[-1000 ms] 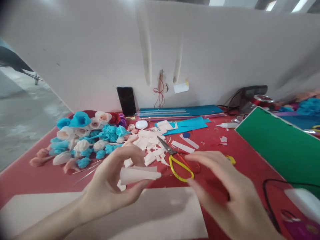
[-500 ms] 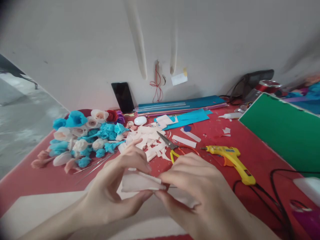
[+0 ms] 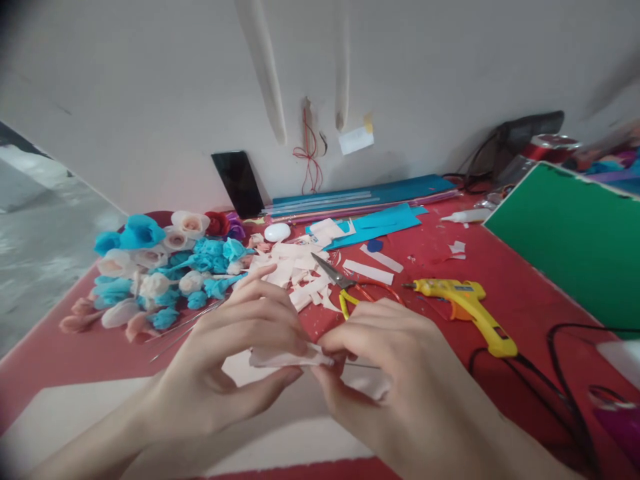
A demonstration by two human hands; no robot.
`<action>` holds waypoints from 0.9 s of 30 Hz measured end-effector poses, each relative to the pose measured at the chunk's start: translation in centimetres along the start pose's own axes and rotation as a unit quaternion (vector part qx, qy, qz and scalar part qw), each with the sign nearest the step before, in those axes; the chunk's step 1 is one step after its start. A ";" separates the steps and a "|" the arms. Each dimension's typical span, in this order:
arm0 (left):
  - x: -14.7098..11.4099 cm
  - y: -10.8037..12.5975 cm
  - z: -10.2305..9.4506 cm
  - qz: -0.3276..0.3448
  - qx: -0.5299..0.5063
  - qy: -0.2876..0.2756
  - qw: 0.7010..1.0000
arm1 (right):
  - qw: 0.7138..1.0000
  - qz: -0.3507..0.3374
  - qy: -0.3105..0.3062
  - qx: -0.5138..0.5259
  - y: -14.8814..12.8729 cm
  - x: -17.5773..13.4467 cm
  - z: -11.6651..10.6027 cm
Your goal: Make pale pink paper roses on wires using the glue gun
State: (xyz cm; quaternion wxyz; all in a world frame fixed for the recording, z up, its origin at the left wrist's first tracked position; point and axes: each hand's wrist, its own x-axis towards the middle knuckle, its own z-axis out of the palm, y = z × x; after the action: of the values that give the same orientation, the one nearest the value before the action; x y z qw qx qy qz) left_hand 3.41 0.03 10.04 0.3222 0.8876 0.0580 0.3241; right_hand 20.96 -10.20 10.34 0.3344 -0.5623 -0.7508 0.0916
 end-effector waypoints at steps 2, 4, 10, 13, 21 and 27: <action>0.0 0.1 0.0 -0.006 0.009 -0.001 1.000 | 1.000 0.004 0.001 0.000 0.1 -0.1 -0.1; -0.1 0.2 0.1 -0.012 0.014 -0.002 1.000 | 1.000 0.008 0.004 -0.004 0.2 -0.1 -0.1; -0.2 0.1 0.3 -0.019 0.010 0.015 1.000 | 1.000 0.004 0.003 -0.020 0.4 -0.2 0.2; -0.3 0.0 0.4 -0.027 0.002 0.022 0.999 | 1.000 -0.001 0.012 -0.024 0.3 -0.3 0.3; -0.1 0.3 0.3 -0.036 0.016 0.036 0.999 | 0.999 -0.006 0.004 -0.052 0.3 -0.3 0.3; -0.1 0.2 0.3 -0.026 0.016 0.039 0.999 | 0.999 0.010 -0.001 -0.032 0.3 -0.4 0.4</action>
State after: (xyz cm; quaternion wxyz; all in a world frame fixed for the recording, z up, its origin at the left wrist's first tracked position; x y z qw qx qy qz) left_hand 3.43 -0.30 9.93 0.3136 0.8777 0.0986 0.3488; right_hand 21.00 -10.33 9.71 0.3149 -0.5799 -0.7480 0.0716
